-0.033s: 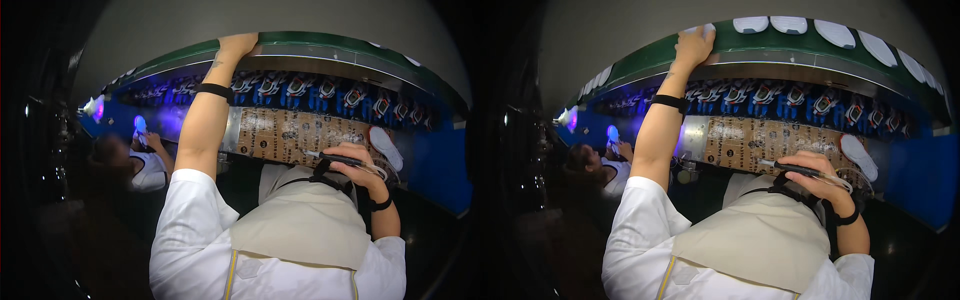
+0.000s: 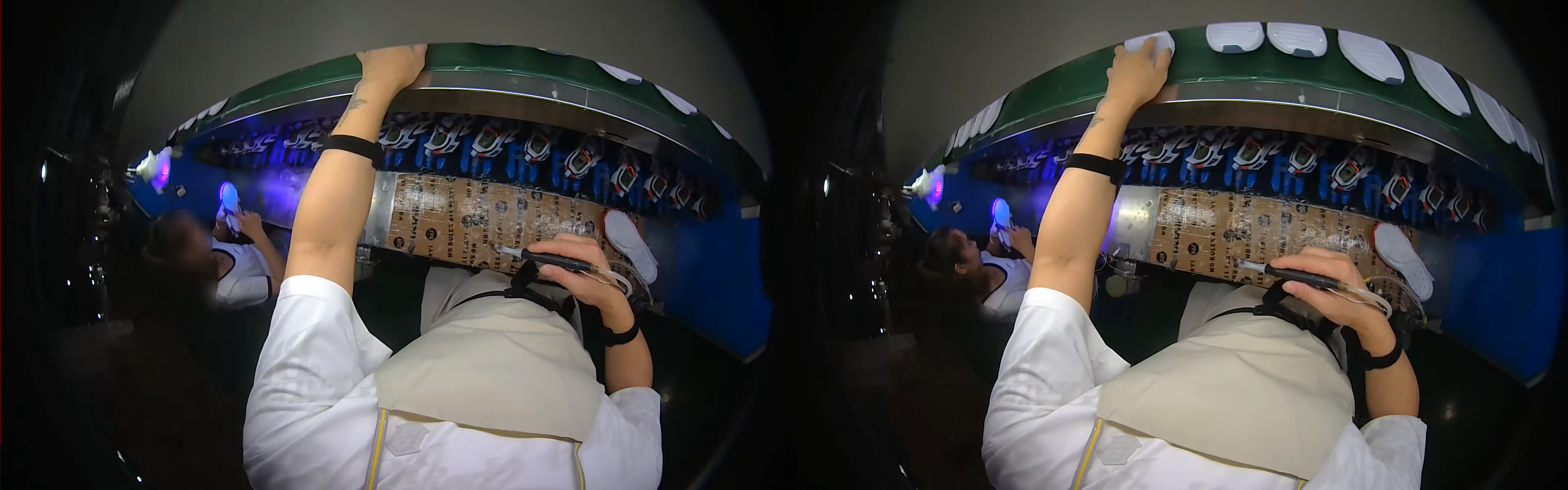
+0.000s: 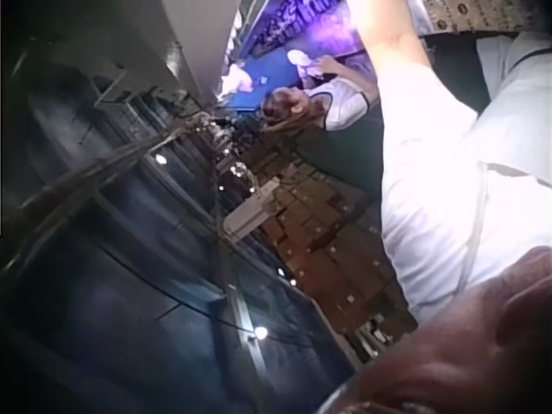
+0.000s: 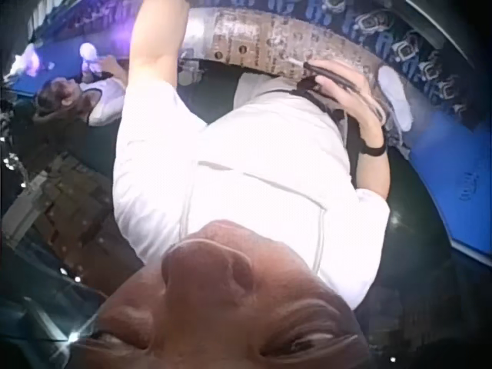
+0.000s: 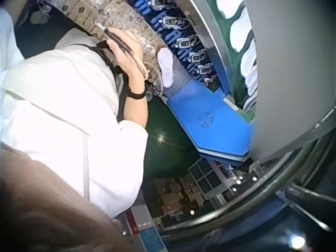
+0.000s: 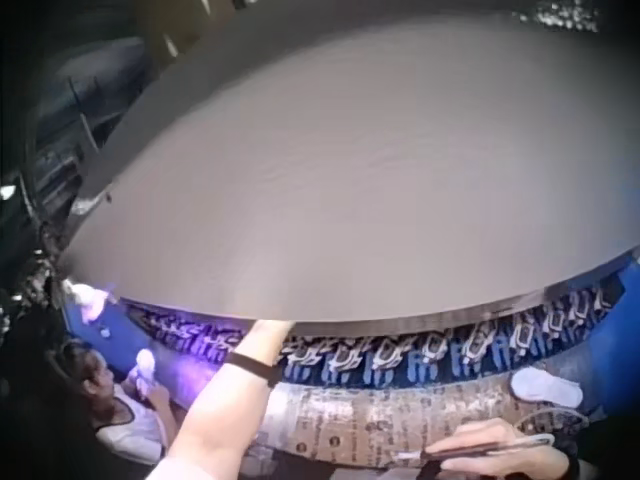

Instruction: Applying adhesive or finish to white shoe soles using a brush tool at a conveyor line.

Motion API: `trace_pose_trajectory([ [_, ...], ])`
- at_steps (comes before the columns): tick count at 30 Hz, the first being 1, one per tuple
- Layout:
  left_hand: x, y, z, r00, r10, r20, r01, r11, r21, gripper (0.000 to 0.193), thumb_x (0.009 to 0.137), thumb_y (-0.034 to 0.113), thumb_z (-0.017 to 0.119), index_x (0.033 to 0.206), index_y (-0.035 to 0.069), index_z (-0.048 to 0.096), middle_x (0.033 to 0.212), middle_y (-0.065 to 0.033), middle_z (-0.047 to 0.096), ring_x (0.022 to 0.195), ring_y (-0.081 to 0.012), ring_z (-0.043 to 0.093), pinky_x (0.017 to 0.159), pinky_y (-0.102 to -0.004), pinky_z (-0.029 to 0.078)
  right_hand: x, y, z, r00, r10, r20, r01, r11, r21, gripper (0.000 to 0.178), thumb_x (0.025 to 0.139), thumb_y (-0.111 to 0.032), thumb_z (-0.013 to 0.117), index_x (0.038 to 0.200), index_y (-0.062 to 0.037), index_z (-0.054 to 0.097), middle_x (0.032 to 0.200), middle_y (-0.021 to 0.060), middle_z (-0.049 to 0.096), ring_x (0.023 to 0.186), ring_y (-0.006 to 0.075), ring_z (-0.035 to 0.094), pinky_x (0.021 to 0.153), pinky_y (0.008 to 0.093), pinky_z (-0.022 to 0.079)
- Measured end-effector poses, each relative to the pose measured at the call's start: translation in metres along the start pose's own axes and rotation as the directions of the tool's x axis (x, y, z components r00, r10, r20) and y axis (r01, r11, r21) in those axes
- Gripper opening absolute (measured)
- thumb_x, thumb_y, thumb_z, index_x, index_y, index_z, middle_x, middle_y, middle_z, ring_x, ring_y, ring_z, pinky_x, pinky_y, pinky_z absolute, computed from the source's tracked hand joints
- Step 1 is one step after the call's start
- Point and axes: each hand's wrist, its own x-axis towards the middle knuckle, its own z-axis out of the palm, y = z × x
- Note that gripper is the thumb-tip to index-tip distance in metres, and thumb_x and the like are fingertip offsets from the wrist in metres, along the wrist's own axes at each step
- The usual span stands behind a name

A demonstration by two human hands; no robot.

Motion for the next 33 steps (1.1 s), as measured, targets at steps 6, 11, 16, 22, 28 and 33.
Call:
trace_pose_trajectory([
  [6,-0.019,-0.072,-0.008,0.959,-0.013,-0.284,-0.105,0.911,-0.398,0.062,0.1,0.048,0.057,0.135,-0.003,0.061,0.13,-0.0307,0.064,0.123,-0.0438,0.061,0.106,-0.0467,0.047,0.026,-0.001,0.018,1.0,0.0,0.021,0.001,1.0,-0.029,0.032,0.087,-0.016,0.077,0.116,-0.0033,0.074,0.084,0.0105,0.066,0.076,0.0241,0.062,0.07,0.0348,0.048],
  [11,-0.007,-0.235,-0.01,0.937,-0.235,-0.26,0.245,0.97,0.006,0.07,0.092,0.052,0.061,0.129,-0.007,0.063,0.114,-0.037,0.068,0.113,-0.0507,0.064,0.101,-0.0532,0.05,0.044,-0.003,0.03,0.997,0.056,-0.059,-0.059,0.996,-0.06,0.032,0.088,-0.018,0.077,0.116,-0.0031,0.074,0.084,0.0095,0.066,0.076,0.0228,0.063,0.07,0.0345,0.049],
  [16,0.014,-0.396,-0.009,0.7,-0.702,-0.126,0.713,0.68,0.17,0.101,0.086,0.057,0.064,0.153,-0.01,0.028,0.138,-0.0419,0.053,0.132,-0.0582,0.049,0.11,-0.0606,0.041,0.061,0.001,0.056,0.978,0.073,-0.193,-0.093,0.991,-0.097,0.032,0.088,-0.019,0.077,0.117,-0.0044,0.074,0.089,0.0105,0.069,0.079,0.0223,0.065,0.073,0.0341,0.051],
  [22,0.035,-0.575,0.008,0.813,-0.559,-0.163,0.583,0.786,0.205,0.089,0.091,0.06,0.054,0.147,-0.008,0.046,0.139,-0.0336,0.058,0.129,-0.048,0.057,0.113,-0.0494,0.042,0.073,-0.019,0.078,0.939,0.168,-0.302,-0.208,0.973,-0.105,0.03,0.089,-0.018,0.075,0.116,-0.0048,0.075,0.095,0.011,0.072,0.083,0.0219,0.067,0.076,0.0348,0.052],
  [28,0.048,-0.6,0.009,0.81,-0.583,-0.068,0.584,0.789,0.191,0.078,0.092,0.06,0.051,0.131,-0.007,0.061,0.133,-0.0296,0.064,0.126,-0.0457,0.06,0.11,-0.0503,0.044,0.084,-0.008,0.09,0.938,0.216,-0.271,-0.24,0.969,-0.059,0.032,0.088,-0.02,0.077,0.117,-0.0072,0.075,0.105,0.0125,0.074,0.098,0.0265,0.068,0.088,0.0372,0.053],
  [33,0.02,-0.61,-0.005,0.78,-0.608,-0.148,0.626,0.759,0.18,0.07,0.091,0.059,0.052,0.115,-0.004,0.073,0.124,-0.0265,0.069,0.121,-0.0441,0.063,0.106,-0.051,0.046,0.096,-0.019,0.075,0.954,0.269,-0.129,-0.284,0.953,-0.108,0.03,0.091,-0.023,0.075,0.117,-0.0081,0.075,0.107,0.0111,0.073,0.1,0.0267,0.068,0.09,0.0368,0.053],
])
